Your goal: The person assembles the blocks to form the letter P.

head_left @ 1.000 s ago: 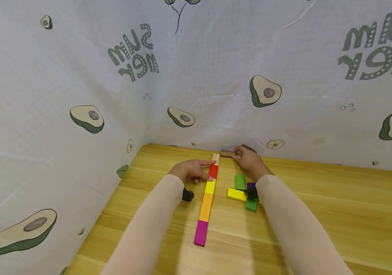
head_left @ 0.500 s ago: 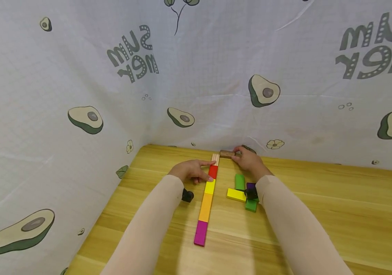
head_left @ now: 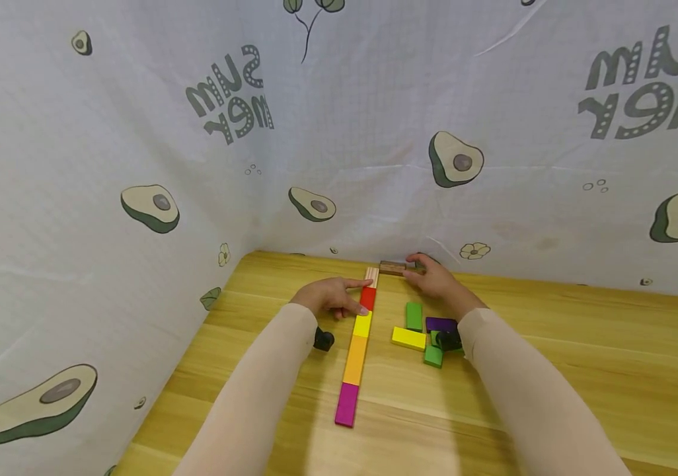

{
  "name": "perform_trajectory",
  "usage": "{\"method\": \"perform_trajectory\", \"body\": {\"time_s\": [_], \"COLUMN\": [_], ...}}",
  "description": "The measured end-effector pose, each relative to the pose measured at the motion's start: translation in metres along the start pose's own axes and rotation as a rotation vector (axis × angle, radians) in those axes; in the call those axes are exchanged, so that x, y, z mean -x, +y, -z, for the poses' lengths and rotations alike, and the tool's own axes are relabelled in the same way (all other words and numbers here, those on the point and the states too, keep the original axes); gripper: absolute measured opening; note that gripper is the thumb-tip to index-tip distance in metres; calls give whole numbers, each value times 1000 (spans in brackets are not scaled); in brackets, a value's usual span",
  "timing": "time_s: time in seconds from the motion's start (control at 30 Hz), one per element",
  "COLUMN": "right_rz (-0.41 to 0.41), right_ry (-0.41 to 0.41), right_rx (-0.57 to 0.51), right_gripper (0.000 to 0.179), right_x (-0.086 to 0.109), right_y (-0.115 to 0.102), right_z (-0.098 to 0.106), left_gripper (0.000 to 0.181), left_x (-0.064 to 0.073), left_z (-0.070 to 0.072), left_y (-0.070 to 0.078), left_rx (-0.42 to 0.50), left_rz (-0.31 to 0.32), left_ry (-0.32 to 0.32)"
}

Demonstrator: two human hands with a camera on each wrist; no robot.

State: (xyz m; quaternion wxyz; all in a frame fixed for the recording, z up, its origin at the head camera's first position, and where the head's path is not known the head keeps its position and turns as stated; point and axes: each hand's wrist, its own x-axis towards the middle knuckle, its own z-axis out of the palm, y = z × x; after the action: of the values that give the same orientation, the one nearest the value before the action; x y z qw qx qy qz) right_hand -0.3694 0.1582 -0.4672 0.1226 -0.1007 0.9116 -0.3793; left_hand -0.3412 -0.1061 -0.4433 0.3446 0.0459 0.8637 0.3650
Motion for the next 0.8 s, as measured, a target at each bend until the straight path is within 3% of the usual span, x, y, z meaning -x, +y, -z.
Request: {"method": "perform_trajectory", "body": {"time_s": [0.33,0.8], "right_rz": [50,91], "right_ry": [-60,-157], "right_rx": [2,197], "right_gripper": [49,44], "right_x": [20,70], "right_y": [0,10], "right_z": [15,41], "left_gripper": [83,83], "left_x": [-1,-1], "left_z": [0,1], "left_y": [0,-1], "left_rx": [41,6], "left_rz": [-10,-4], "left_ry": [-23,-18]}}
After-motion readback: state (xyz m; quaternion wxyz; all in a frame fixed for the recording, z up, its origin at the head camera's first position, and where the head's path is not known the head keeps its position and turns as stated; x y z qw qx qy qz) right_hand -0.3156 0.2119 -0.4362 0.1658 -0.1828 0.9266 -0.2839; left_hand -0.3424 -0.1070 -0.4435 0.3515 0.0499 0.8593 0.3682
